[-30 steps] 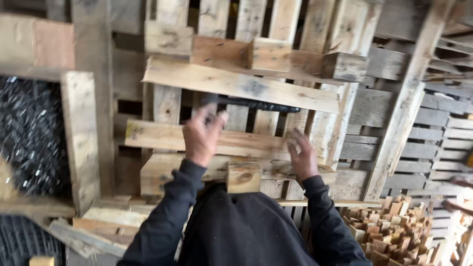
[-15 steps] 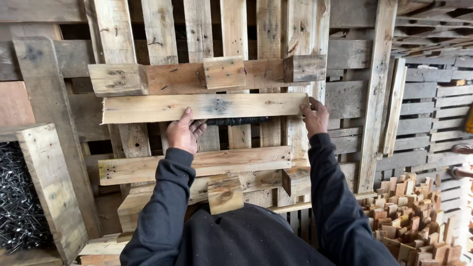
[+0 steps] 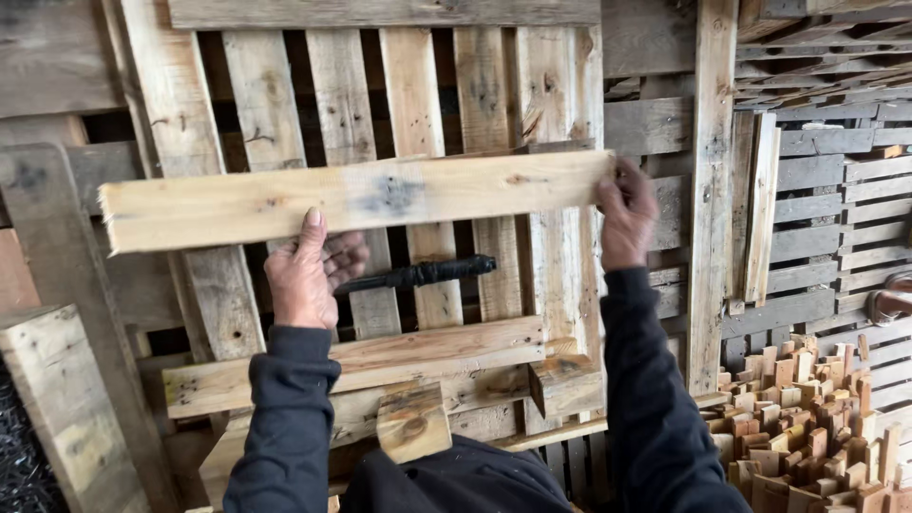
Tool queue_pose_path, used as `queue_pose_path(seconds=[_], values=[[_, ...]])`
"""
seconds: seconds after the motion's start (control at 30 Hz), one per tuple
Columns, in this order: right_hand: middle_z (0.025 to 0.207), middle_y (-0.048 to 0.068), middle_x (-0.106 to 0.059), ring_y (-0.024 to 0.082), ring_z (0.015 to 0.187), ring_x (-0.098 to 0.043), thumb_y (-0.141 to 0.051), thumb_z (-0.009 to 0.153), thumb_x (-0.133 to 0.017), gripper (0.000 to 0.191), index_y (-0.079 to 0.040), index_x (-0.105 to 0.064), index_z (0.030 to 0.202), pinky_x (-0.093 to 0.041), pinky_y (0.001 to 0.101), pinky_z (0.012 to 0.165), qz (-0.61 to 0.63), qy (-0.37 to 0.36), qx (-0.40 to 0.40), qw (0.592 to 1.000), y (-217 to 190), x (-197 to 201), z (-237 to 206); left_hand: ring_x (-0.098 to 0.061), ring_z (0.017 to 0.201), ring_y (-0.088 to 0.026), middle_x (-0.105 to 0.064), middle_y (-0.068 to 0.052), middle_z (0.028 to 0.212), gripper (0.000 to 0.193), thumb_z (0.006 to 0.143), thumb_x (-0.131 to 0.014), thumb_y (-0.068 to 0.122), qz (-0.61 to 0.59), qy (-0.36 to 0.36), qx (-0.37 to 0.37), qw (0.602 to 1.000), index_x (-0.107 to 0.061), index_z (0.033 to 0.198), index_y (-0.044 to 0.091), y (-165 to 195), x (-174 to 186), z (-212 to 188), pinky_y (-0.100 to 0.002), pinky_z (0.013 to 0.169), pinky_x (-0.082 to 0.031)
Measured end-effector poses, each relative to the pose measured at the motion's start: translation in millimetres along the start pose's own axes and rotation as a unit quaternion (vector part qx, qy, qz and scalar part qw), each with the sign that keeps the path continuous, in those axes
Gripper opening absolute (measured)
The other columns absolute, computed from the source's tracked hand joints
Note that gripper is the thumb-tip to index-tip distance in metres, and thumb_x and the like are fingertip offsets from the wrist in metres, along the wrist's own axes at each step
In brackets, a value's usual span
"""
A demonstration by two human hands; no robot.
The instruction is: The person repairs wooden pallets, hammering nails into planks and pulling nails with a claw hammer. They take planks from a pile, position them across the pallet frame, grab nails from a wooden box of nails, and hammer the planks into place.
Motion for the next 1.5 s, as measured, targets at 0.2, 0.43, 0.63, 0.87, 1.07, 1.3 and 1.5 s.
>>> queue_pose_path(seconds=[0.2, 0.43, 0.63, 0.87, 1.07, 1.3, 1.5], values=[[0.131, 0.016, -0.065, 0.022, 0.116, -0.064, -0.023, 0.098, -0.074, 0.052, 0.002, -0.058, 0.14, -0.057, 0.0355, 0.1, 0.079, 0.044, -0.073, 0.993, 22, -15, 14, -0.07, 0.09, -0.023, -0.075, -0.008, 0.107, 0.039, 0.09, -0.082, 0.038, 0.518, 0.01, -0.332, 0.789, -0.074, 0.116, 0.01, 5, -92, -19, -0.045, 0.085, -0.057], [0.121, 0.01, -0.07, 0.017, 0.108, -0.065, -0.02, 0.1, -0.072, 0.041, 0.004, -0.062, 0.133, -0.057, 0.0317, 0.096, 0.144, 0.045, -0.143, 0.978, 26, -10, 9, -0.044, 0.137, -0.039, -0.05, -0.023, 0.142, 0.114, 0.055, -0.09, 0.059, 0.606, -0.183, -0.49, 0.6, -0.046, 0.141, -0.001, -41, -253, 29, -0.068, 0.112, -0.027], [0.117, 0.009, -0.066, 0.015, 0.108, -0.061, -0.018, 0.101, -0.07, 0.04, 0.004, -0.065, 0.134, -0.053, 0.0292, 0.098, 0.115, 0.027, -0.133, 0.984, 27, -12, 16, -0.06, 0.118, -0.033, -0.063, -0.017, 0.117, 0.101, 0.062, -0.094, 0.052, 0.64, -0.262, -0.403, 0.599, -0.048, 0.137, 0.002, -44, -273, 52, -0.067, 0.118, -0.028], [0.119, 0.007, -0.059, 0.015, 0.108, -0.061, -0.023, 0.101, -0.067, 0.039, 0.004, -0.065, 0.129, -0.056, 0.0297, 0.09, -0.043, -0.032, -0.117, 0.992, 19, -4, 19, -0.062, 0.114, -0.035, -0.065, -0.019, 0.121, 0.104, 0.052, -0.098, 0.047, 0.617, -0.275, -0.43, 0.599, -0.051, 0.134, 0.002, -39, -272, 58, -0.068, 0.113, -0.03], [0.126, 0.008, -0.052, 0.018, 0.111, -0.06, -0.021, 0.101, -0.068, 0.039, 0.006, -0.064, 0.129, -0.055, 0.0314, 0.095, 0.118, -0.02, -0.148, 0.982, 28, -10, 18, -0.064, 0.109, -0.036, -0.068, -0.02, 0.112, 0.103, 0.053, -0.096, 0.052, 0.633, -0.307, -0.417, 0.575, -0.055, 0.13, -0.002, -36, -274, 65, -0.067, 0.11, -0.035], [0.12, 0.01, -0.056, 0.019, 0.103, -0.059, -0.023, 0.1, -0.07, 0.038, 0.005, -0.066, 0.125, -0.051, 0.0315, 0.089, -0.014, -0.006, -0.124, 0.992, 19, -6, 8, -0.066, 0.103, -0.033, -0.07, -0.021, 0.11, 0.091, 0.067, -0.09, 0.061, 0.668, -0.316, -0.4, 0.541, -0.059, 0.125, -0.002, -37, -272, 62, -0.05, 0.099, -0.052], [0.113, 0.012, -0.059, 0.017, 0.103, -0.058, -0.03, 0.105, -0.063, 0.041, 0.001, -0.055, 0.13, -0.051, 0.0293, 0.089, 0.0, 0.008, -0.073, 0.997, 28, -17, 15, -0.061, 0.119, -0.036, -0.065, -0.02, 0.125, 0.095, 0.057, -0.091, 0.054, 0.675, -0.274, -0.402, 0.554, -0.054, 0.128, 0.002, -23, -282, 56, -0.047, 0.097, -0.047]])
Point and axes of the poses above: each hand's wrist, its own z-axis towards the middle knuckle, its own x-axis out of the back of the hand, y = z × x, the point moved 2 cm from there along z, towards the middle knuckle
